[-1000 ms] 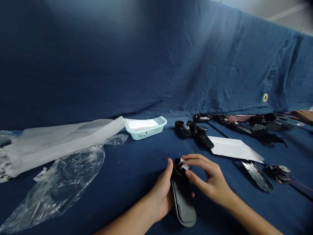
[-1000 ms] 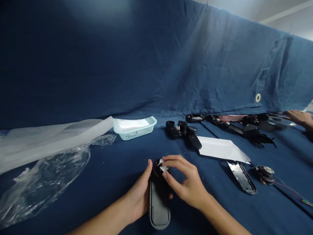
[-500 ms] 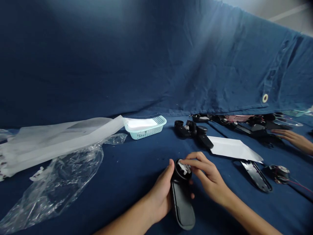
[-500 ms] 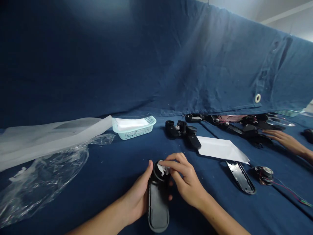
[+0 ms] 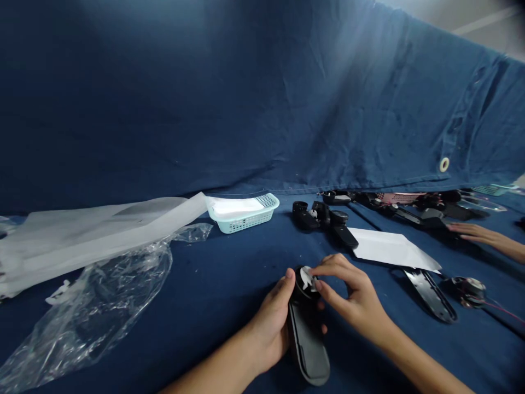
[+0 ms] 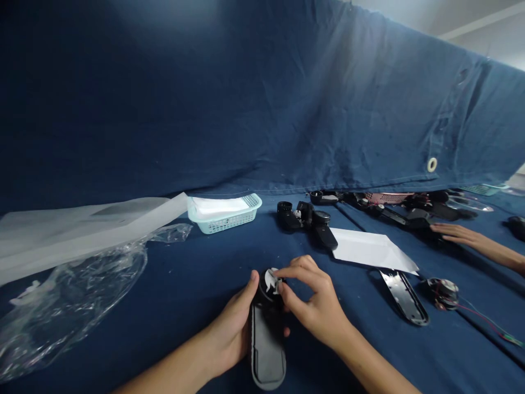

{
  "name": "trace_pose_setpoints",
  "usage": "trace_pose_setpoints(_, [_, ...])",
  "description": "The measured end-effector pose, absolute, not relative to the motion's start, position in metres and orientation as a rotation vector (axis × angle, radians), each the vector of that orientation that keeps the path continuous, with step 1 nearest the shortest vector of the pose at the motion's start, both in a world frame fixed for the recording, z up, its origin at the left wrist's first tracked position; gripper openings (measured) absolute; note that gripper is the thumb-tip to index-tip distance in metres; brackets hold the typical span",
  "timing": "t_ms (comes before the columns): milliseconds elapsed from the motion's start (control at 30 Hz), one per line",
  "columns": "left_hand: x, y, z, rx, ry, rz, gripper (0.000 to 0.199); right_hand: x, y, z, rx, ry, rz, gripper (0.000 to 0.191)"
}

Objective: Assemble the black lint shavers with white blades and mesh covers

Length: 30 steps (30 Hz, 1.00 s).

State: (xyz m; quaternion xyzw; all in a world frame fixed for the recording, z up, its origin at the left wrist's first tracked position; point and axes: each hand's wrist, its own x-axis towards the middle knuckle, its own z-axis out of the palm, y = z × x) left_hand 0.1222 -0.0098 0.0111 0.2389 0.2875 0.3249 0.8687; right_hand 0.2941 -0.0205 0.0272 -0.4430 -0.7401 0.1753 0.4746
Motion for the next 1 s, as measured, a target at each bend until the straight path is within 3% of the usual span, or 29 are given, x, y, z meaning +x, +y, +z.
trace_pose_setpoints(233, [0.1226,-0.0091,0.0084,0.526,0.609,0.721,0.054,0.2923,-0.0224,0.0271,-1.161,-1.77,0.413,0.028])
trace_pose_setpoints(667, [0.1214,-0.011,0.0102,0.559,0.586,0.689,0.067,0.2991,-0.0187,0.0219,-1.01,-1.908,0.392,0.035])
trace_pose_setpoints(1000, [0.1222,-0.0108,0.0109,0.527,0.649,0.671,0.073,0.2956,-0.0194,0.0218,-1.143,-1.879,0.392,0.023])
